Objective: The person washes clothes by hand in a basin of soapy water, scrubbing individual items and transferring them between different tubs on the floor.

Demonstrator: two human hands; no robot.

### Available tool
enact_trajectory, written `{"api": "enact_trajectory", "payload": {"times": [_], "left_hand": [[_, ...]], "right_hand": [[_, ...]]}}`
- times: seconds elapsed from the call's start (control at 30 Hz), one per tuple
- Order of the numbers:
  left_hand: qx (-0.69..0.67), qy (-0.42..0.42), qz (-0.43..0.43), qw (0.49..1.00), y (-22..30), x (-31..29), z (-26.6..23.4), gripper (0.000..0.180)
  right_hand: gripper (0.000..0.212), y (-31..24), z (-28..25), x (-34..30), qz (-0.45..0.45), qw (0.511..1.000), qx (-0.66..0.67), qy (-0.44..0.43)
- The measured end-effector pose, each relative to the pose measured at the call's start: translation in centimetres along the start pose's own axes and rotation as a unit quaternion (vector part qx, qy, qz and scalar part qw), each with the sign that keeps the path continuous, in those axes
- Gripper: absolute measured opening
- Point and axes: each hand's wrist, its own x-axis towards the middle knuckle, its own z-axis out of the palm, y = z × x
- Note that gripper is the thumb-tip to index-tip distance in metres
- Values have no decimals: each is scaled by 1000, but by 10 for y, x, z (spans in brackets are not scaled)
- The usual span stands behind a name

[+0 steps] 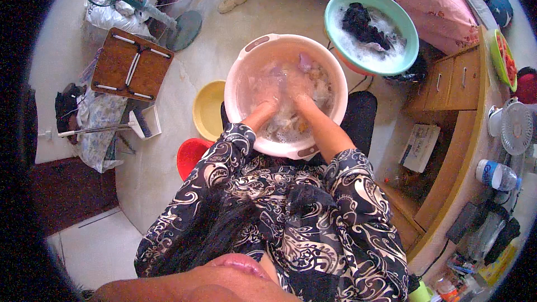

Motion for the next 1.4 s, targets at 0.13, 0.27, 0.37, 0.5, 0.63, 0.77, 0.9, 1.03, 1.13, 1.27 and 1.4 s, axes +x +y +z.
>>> {"api": "enact_trajectory", "payload": {"times": [0.13,0.27,0.37,0.5,0.63,0.77,0.9,1.03,1.13,1.27,1.4], "left_hand": [[-24,24,27,999,-15,28,26,46],[-54,80,75,992,-71,67,58,41],[-160,95,64,980,-70,77,37,35],[-324,186,4,928,-76,51,5,39],[-240,94,53,965,-63,35,-53,39],[-110,147,109,977,-43,11,-67,48],[-247,139,240,928,-6,10,-71,50],[-495,48,143,856,-11,30,-55,34],[-510,88,114,848,-29,29,-61,31],[-471,147,146,857,-18,6,-96,33],[-330,126,219,909,-23,-17,-100,27]], "right_hand": [[39,-22,-20,-1,-106,958,-267,1],[44,14,-2,22,-238,968,-80,-20],[49,13,-28,22,-112,994,-7,-10],[49,-7,-68,4,-105,992,66,-20],[46,-17,-95,2,-74,992,85,-54],[46,-55,-105,-13,-117,974,175,-86],[45,-83,-117,-25,-134,938,299,-114],[44,-100,-122,-40,-83,908,386,-137],[43,-68,-118,-20,-105,930,338,-97],[40,-35,-133,-17,-127,976,164,-59],[33,-26,-129,-25,-210,976,-46,22]]}}
